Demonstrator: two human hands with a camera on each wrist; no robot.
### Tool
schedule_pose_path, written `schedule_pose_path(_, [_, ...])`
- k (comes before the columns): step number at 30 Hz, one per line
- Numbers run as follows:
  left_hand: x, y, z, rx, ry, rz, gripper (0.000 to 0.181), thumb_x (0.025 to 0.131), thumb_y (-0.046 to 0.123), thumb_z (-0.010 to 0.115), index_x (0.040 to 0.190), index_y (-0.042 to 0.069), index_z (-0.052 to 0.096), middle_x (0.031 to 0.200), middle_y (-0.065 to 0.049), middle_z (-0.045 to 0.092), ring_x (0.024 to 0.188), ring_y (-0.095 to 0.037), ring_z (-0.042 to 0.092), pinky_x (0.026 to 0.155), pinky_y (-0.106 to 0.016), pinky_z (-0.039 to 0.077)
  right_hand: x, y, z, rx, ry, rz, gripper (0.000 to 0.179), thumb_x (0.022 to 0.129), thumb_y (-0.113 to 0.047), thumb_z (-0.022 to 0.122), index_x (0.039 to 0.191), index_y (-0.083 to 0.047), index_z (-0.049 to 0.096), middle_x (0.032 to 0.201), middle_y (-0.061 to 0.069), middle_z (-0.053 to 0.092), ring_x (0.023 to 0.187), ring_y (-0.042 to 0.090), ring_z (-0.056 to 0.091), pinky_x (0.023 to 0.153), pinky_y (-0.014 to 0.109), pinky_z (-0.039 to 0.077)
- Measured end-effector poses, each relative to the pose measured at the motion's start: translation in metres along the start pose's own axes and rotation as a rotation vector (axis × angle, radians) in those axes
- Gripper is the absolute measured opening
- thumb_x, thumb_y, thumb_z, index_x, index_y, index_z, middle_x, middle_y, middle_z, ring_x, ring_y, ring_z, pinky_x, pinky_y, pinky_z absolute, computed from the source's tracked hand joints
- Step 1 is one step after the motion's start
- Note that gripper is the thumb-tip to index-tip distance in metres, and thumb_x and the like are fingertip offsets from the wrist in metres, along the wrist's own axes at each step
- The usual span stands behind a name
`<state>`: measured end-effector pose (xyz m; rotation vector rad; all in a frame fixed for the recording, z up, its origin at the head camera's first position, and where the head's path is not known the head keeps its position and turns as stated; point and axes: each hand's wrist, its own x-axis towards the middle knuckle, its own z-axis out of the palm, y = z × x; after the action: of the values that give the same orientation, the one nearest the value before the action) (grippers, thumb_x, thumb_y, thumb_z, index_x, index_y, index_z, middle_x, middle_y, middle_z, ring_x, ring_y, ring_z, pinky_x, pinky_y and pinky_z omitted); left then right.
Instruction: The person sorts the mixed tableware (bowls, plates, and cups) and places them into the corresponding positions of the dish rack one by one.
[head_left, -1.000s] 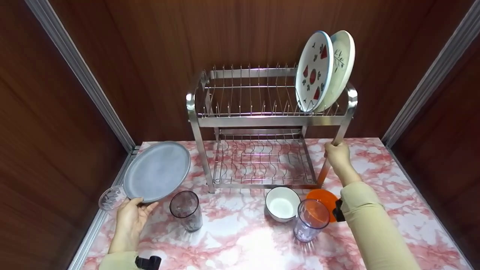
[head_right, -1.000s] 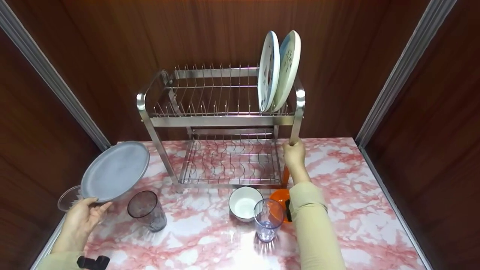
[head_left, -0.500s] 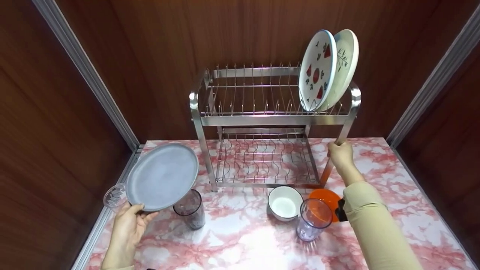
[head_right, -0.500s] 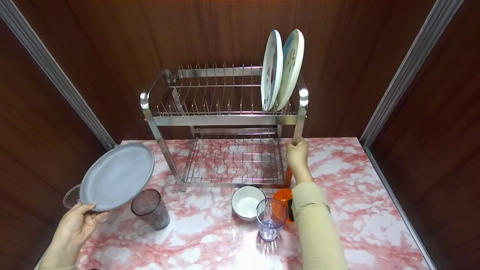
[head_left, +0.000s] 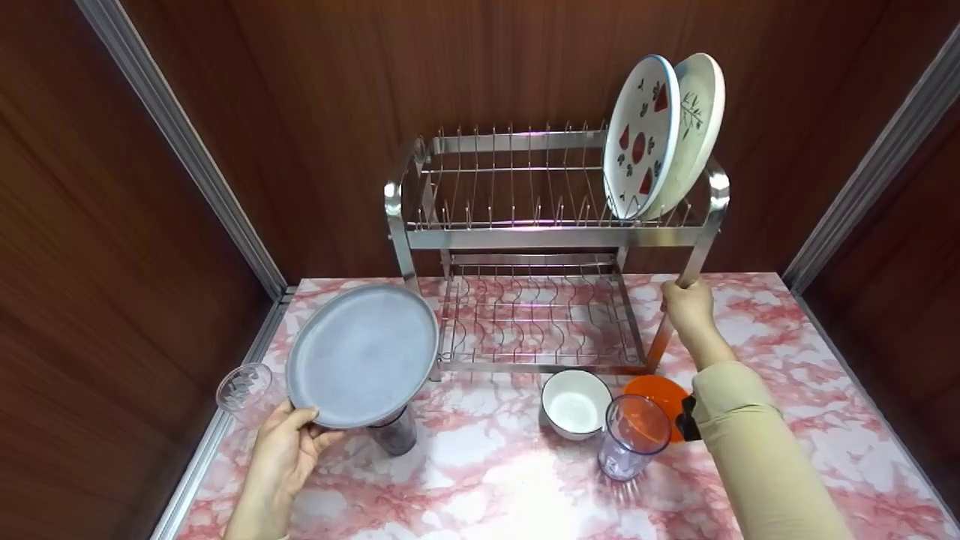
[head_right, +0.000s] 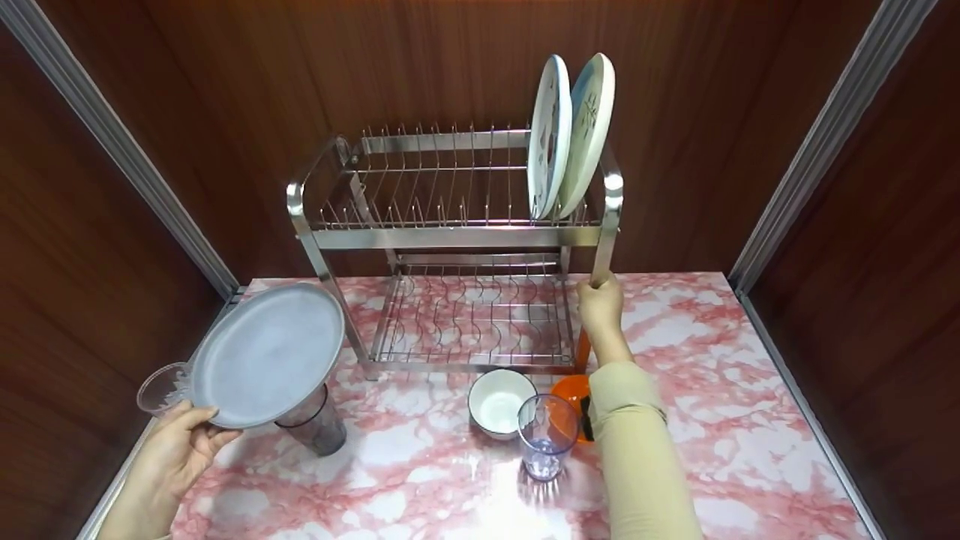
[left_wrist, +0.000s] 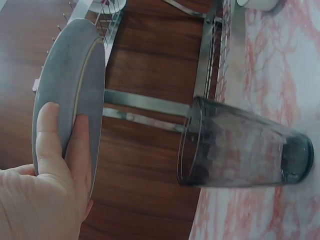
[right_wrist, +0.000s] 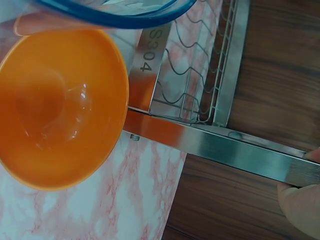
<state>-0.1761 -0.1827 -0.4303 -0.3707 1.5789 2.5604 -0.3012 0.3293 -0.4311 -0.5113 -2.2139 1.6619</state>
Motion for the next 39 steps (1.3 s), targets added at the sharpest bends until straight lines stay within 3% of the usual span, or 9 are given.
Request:
schedule_pose_path(13, [-0.003, -0.010, 0.026, 0.040, -0.036, 0.006, 0.051, 0.092, -0.004, 0.028, 0.142, -0.002, 0.017, 0.094, -0.008, 0.056, 0.065, -0.013, 0.062, 0.061, -0.023, 0.055, -0.003, -0.001, -0.004, -0.034, -0.003, -0.007, 0.021, 0.085, -0.007, 0.044, 0.065, -0.010, 0.041, 0.054, -0.010, 0.045, 0.055, 0.006, 0.048, 0.058, 0.020, 0.044])
schedule_pose_path(19, [0.002, -0.019, 0.042, 0.017, -0.095, 0.001, 0.050, 0.091, -0.005, 0.030, 0.140, -0.002, 0.021, 0.091, -0.009, 0.060, 0.062, -0.014, 0.062, 0.058, -0.024, 0.055, -0.004, 0.000, -0.008, -0.041, -0.054, -0.019, 0.016, 0.091, -0.009, 0.046, 0.076, -0.008, 0.041, 0.064, -0.010, 0.047, 0.060, 0.004, 0.049, 0.064, 0.019, 0.044])
schedule_pose_path(24, [0.005, -0.027, 0.053, 0.014, -0.152, 0.020, 0.050, 0.089, -0.007, 0.031, 0.137, -0.005, 0.021, 0.087, -0.006, 0.061, 0.062, -0.014, 0.063, 0.054, -0.024, 0.054, -0.009, -0.001, -0.006, 0.017, -0.117, -0.027, 0.007, 0.091, -0.006, 0.047, 0.090, -0.006, 0.041, 0.079, -0.005, 0.047, 0.068, 0.003, 0.052, 0.073, 0.020, 0.047])
schedule_pose_path(26, [0.006, -0.031, 0.057, 0.026, -0.154, 0.010, 0.050, 0.088, -0.007, 0.031, 0.137, -0.005, 0.023, 0.087, -0.006, 0.061, 0.063, -0.015, 0.063, 0.053, -0.024, 0.054, -0.012, -0.001, -0.004, 0.021, -0.125, -0.007, 0.013, 0.090, -0.006, 0.048, 0.100, -0.001, 0.041, 0.087, 0.000, 0.048, 0.076, 0.006, 0.053, 0.079, 0.022, 0.046])
schedule_pose_path(28, [0.006, -0.036, 0.061, 0.042, -0.158, -0.002, 0.049, 0.087, -0.007, 0.032, 0.136, -0.005, 0.025, 0.089, -0.006, 0.062, 0.064, -0.016, 0.064, 0.053, -0.025, 0.054, -0.018, -0.002, -0.003, 0.017, -0.124, 0.020, 0.029, 0.090, -0.007, 0.047, 0.116, 0.003, 0.037, 0.105, 0.009, 0.050, 0.094, 0.014, 0.053, 0.090, 0.027, 0.042])
schedule_pose_path(31, [0.008, -0.043, 0.068, 0.060, -0.176, -0.018, 0.047, 0.087, -0.008, 0.034, 0.133, -0.006, 0.028, 0.092, -0.009, 0.062, 0.067, -0.018, 0.065, 0.055, -0.027, 0.055, -0.028, -0.008, -0.004, 0.036, -0.125, 0.065, 0.058, 0.090, -0.007, 0.045, 0.139, 0.005, 0.019, 0.137, 0.022, 0.033, 0.124, 0.025, 0.037, 0.107, 0.033, 0.030])
schedule_pose_path(34, [0.009, -0.048, 0.075, 0.073, -0.207, -0.020, 0.047, 0.087, -0.007, 0.034, 0.134, -0.006, 0.028, 0.093, -0.009, 0.062, 0.067, -0.018, 0.065, 0.056, -0.027, 0.055, -0.039, -0.017, -0.005, 0.081, -0.120, 0.116, 0.069, 0.090, -0.008, 0.043, 0.144, 0.003, 0.002, 0.150, 0.024, 0.014, 0.137, 0.028, 0.019, 0.115, 0.036, 0.017])
schedule_pose_path(39, [0.011, -0.056, 0.086, 0.076, -0.256, -0.026, 0.050, 0.088, -0.006, 0.034, 0.137, -0.006, 0.024, 0.091, -0.009, 0.062, 0.067, -0.017, 0.066, 0.056, -0.026, 0.055, -0.059, -0.033, -0.006, 0.143, -0.103, 0.188, 0.068, 0.090, -0.009, 0.041, 0.142, 0.000, -0.001, 0.148, 0.024, 0.015, 0.135, 0.029, 0.023, 0.115, 0.036, 0.018])
